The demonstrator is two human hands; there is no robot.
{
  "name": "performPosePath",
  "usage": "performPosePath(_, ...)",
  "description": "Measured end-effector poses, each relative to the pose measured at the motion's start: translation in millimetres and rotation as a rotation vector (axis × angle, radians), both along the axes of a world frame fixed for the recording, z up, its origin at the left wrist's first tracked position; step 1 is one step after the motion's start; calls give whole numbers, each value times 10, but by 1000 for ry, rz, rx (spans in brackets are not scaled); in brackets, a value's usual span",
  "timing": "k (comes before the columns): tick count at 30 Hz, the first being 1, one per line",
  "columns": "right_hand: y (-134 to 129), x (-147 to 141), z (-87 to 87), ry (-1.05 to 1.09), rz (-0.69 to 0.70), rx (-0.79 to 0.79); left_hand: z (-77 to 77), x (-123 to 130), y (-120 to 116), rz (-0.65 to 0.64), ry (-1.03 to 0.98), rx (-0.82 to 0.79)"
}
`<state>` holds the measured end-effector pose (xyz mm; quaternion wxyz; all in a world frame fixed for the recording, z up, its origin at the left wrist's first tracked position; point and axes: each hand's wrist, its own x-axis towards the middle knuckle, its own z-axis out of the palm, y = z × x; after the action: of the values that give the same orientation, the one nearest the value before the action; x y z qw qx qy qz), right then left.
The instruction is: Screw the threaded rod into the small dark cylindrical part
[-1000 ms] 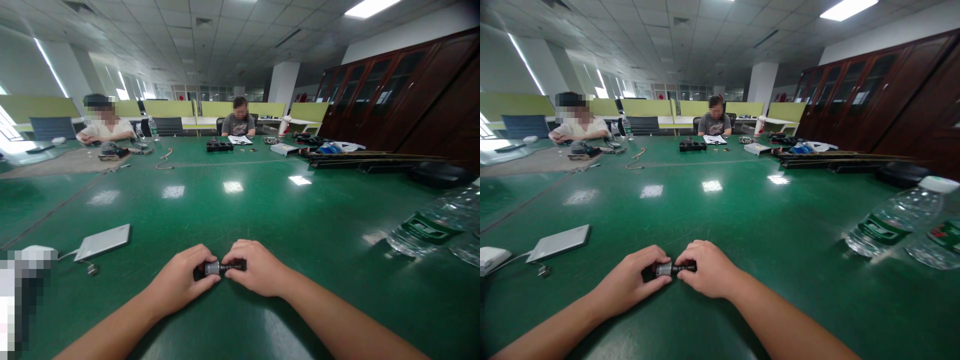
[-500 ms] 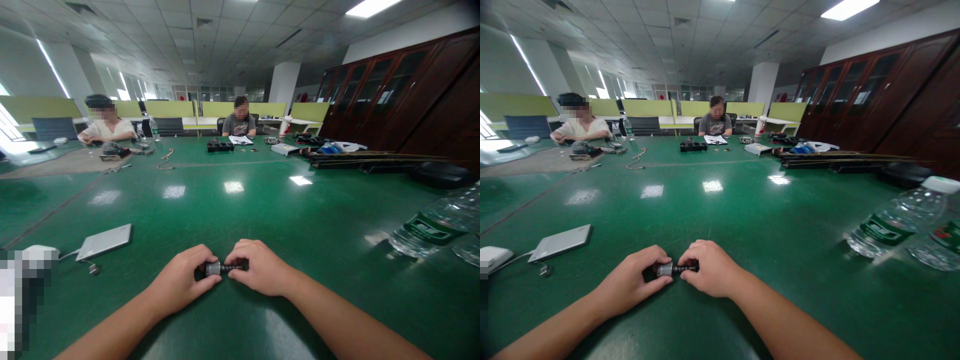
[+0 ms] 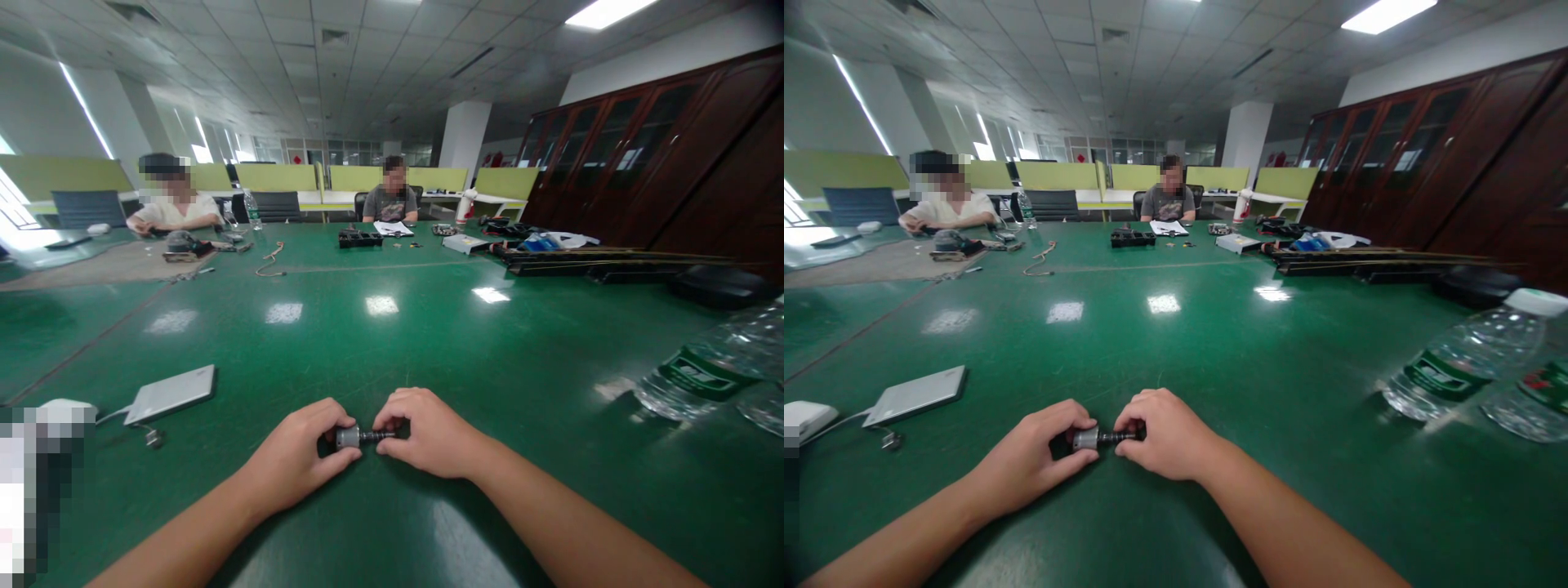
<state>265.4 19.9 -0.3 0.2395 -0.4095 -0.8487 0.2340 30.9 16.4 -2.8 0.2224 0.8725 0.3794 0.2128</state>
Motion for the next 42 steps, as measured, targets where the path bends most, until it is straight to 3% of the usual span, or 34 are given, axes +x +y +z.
performPosePath(24,59,97,-3,3,-38,-63,31,-28,9,30,7,16)
performPosePath(34,133,211,36,-39,-153,-77,41,-21,10,96,-2,15)
performPosePath(42,89,135,19,8,-97,-57,39,-28,15,92,-8,5)
